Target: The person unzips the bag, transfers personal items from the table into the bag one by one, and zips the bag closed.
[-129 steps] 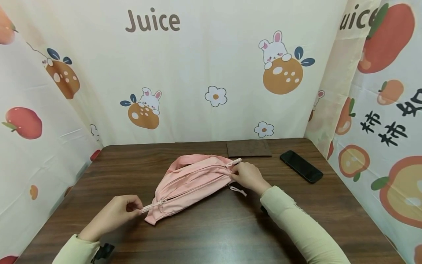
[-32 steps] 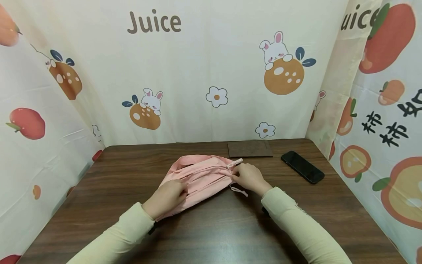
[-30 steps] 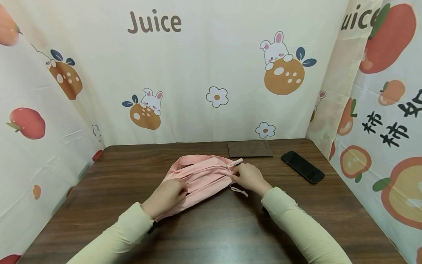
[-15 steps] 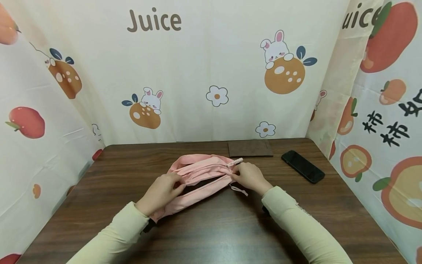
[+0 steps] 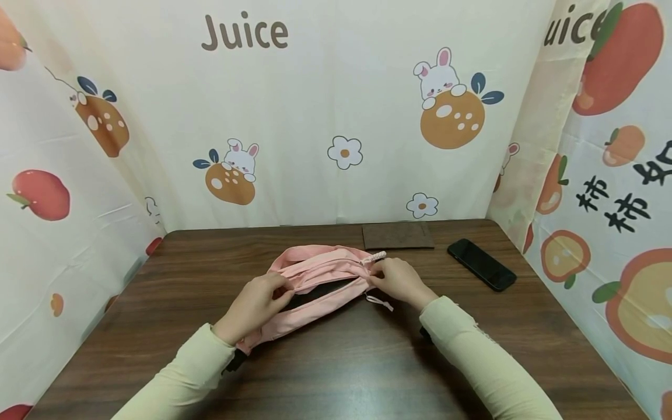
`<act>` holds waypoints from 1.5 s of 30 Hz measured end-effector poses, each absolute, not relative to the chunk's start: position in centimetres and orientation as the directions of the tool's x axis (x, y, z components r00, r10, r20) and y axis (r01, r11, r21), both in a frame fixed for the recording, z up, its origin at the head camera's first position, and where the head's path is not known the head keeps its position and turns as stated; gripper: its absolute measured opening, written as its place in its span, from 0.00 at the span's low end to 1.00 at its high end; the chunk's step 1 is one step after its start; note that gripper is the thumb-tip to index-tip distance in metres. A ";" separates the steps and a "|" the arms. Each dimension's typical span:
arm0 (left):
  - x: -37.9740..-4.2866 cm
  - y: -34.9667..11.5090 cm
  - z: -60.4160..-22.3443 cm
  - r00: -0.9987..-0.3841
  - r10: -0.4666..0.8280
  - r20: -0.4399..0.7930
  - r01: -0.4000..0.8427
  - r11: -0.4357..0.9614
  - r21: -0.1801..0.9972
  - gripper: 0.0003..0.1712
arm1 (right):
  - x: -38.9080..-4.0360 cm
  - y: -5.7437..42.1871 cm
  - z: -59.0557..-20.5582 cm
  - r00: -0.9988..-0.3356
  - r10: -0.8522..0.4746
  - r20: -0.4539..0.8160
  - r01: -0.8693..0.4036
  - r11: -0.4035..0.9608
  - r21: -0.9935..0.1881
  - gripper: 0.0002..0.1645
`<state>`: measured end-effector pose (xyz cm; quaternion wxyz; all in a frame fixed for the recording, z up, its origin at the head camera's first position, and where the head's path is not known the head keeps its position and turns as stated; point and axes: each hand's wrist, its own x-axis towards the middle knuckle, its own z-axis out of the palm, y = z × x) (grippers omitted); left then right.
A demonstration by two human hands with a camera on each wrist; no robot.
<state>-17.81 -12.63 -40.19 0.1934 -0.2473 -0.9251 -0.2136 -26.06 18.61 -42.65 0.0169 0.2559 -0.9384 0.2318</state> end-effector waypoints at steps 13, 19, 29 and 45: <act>-17.9 -12.7 -40.6 -0.812 0.356 0.462 0.535 0.770 0.348 0.08 | -27.6 21.3 -41.8 -0.916 -0.331 0.226 -0.401 0.757 -0.516 0.09; -17.9 -12.8 -40.6 -0.826 0.350 0.442 0.523 0.769 0.367 0.08 | -29.1 22.6 -41.7 -0.931 -0.278 0.239 -0.363 0.787 -0.499 0.20; -17.8 -12.7 -40.6 -0.830 0.347 0.437 0.519 0.770 0.373 0.07 | -31.9 23.4 -41.8 -0.934 -0.269 0.236 -0.344 0.857 -0.385 0.25; -17.8 -12.8 -40.8 -0.826 0.344 0.446 0.520 0.769 0.371 0.07 | -34.2 24.0 -42.8 -0.952 -0.262 0.156 -0.294 0.926 -0.237 0.28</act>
